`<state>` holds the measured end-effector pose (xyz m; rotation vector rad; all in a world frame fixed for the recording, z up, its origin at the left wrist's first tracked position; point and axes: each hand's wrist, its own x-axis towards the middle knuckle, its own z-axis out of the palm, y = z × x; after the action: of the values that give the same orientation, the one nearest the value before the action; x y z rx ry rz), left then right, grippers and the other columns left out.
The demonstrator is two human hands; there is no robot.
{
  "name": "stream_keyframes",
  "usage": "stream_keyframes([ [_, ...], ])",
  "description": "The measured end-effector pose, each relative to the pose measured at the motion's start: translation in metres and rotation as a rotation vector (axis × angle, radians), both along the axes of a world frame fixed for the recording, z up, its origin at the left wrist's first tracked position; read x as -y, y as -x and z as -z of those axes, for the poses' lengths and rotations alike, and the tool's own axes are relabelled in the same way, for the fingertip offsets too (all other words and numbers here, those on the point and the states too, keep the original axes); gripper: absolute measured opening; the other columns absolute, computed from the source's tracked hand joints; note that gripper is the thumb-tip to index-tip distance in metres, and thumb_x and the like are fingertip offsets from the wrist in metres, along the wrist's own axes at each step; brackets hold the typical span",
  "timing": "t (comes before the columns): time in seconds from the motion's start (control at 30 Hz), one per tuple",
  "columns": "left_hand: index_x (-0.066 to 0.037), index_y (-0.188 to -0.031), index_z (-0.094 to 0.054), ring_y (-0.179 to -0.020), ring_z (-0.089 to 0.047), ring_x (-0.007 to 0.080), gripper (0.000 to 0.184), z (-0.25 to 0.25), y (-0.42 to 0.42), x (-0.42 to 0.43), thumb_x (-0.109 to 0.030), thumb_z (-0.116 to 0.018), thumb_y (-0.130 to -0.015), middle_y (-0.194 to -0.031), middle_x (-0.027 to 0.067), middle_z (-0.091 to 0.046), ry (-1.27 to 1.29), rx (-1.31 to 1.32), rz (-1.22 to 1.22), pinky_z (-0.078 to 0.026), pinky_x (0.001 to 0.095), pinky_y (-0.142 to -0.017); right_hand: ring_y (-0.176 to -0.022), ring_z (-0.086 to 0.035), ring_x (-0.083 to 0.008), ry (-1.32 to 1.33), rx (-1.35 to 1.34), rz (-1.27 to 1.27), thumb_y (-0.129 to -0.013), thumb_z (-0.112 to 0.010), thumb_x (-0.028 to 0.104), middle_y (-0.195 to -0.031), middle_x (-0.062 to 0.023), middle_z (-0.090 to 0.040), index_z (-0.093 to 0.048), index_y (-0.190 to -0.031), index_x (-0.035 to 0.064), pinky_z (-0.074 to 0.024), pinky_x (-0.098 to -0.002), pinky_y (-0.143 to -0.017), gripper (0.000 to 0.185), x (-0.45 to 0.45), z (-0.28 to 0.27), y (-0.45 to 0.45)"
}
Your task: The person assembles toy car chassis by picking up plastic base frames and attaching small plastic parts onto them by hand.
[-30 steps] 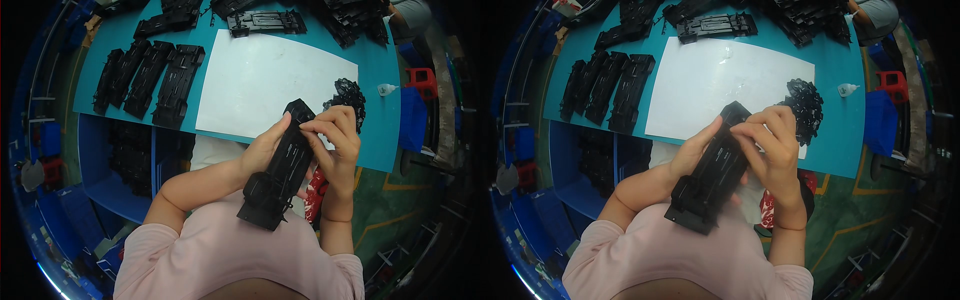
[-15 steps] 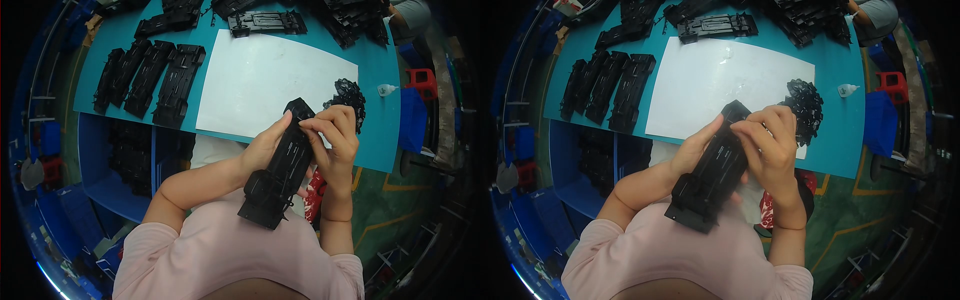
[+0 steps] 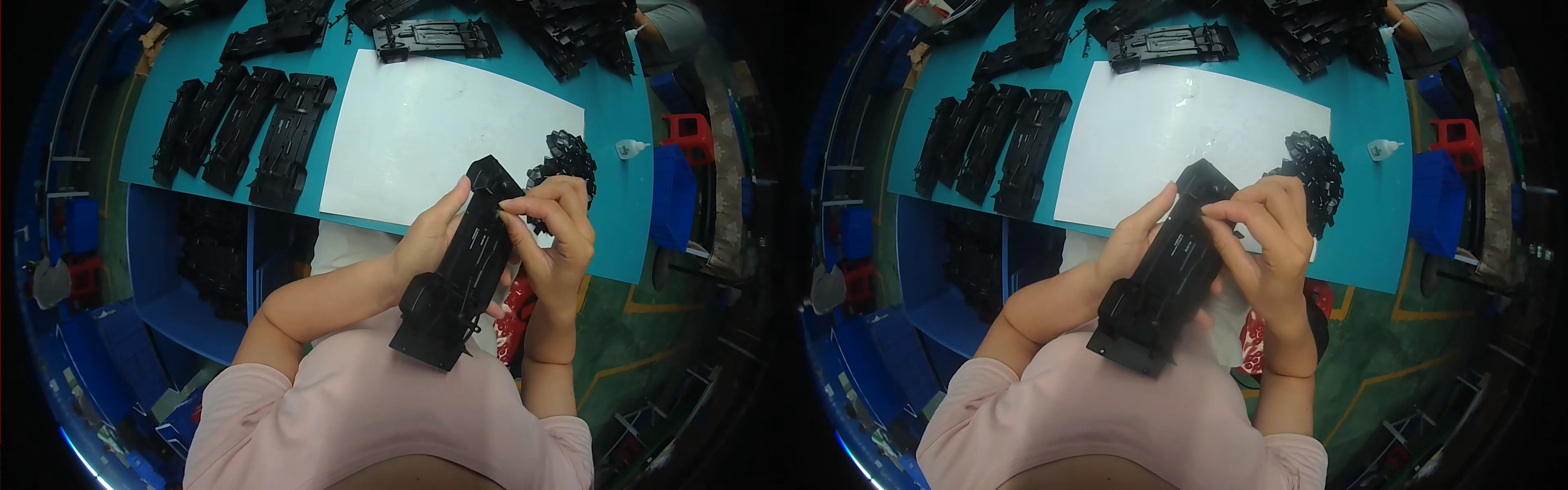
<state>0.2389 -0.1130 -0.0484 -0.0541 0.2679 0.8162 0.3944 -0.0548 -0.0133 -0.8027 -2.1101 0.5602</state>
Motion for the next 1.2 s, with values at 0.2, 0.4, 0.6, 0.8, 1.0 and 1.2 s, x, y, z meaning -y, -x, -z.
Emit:
stream_keyframes([
  [0.2,-0.006,-0.114,-0.05,-0.079,-0.066,0.0254,0.071,-0.007,-0.002,-0.003,-0.067,-0.02,-0.092,-0.09,0.0146,-0.059,0.028,-0.155,-0.031,-0.059,0.0545,-0.063,-0.078,-0.05,-0.0225,-0.109,0.01,0.053,-0.062,-0.074,-0.005,-0.076,-0.0051,-0.054,-0.066,-0.081,0.0032,-0.0406,-0.0309,-0.065,0.022,0.002,0.005,0.007],
  [0.4,-0.008,-0.122,-0.047,-0.085,-0.062,0.0182,0.067,-0.009,-0.001,-0.001,-0.063,-0.021,-0.095,-0.101,0.0101,-0.056,-0.136,-0.297,-0.119,-0.059,0.0445,-0.068,-0.08,-0.052,-0.0198,0.118,-0.222,0.159,-0.072,-0.07,-0.006,-0.081,-0.008,-0.055,-0.063,-0.084,0.0006,-0.0425,-0.029,-0.071,0.016,0.0,0.009,0.0],
  [0.6,-0.004,-0.138,-0.034,-0.109,-0.049,0.0182,0.065,0.003,-0.001,0.008,-0.053,-0.017,-0.099,-0.124,0.0123,-0.046,-0.489,-0.669,-0.253,-0.048,0.0383,-0.094,-0.085,-0.055,-0.0197,0.271,-0.617,0.096,-0.083,-0.062,-0.005,-0.089,-0.0126,-0.06,-0.058,-0.086,-0.0025,-0.0452,-0.0294,-0.077,0.005,-0.001,0.01,-0.011],
  [0.8,-0.003,-0.14,-0.03,-0.117,-0.043,0.0186,0.068,0.003,-0.004,0.009,-0.056,-0.024,-0.097,-0.132,0.0117,-0.04,-0.681,-0.858,-0.319,-0.042,0.0383,-0.098,-0.081,-0.051,-0.0216,0.076,-0.365,-0.037,-0.073,-0.069,-0.006,-0.084,-0.0087,-0.058,-0.062,-0.084,0.0019,-0.0431,-0.0304,-0.071,0.015,0.007,-0.009,-0.007],
  [1.0,-0.002,-0.146,-0.022,-0.091,-0.046,0.0161,0.064,0.011,-0.006,0.006,-0.045,-0.028,-0.099,-0.115,0.0115,-0.042,-0.851,-0.944,-0.461,-0.04,0.027,-0.08,-0.082,-0.047,-0.0221,-0.081,-0.094,-0.038,-0.064,-0.07,-0.004,-0.081,-0.003,-0.05,-0.068,-0.086,0.0077,-0.0403,-0.0309,-0.069,0.026,0.008,-0.014,0.0],
  [1.2,-0.002,-0.146,-0.023,-0.083,-0.043,0.0158,0.061,0.012,-0.006,0.005,-0.042,-0.027,-0.1,-0.108,0.0111,-0.042,-0.884,-0.999,-0.487,-0.038,0.027,-0.076,-0.083,-0.046,-0.0225,-0.098,-0.044,-0.051,-0.061,-0.069,-0.001,-0.08,-0.0026,-0.046,-0.069,-0.085,0.0086,-0.0394,-0.0328,-0.072,0.026,0.007,-0.013,0.004],
])
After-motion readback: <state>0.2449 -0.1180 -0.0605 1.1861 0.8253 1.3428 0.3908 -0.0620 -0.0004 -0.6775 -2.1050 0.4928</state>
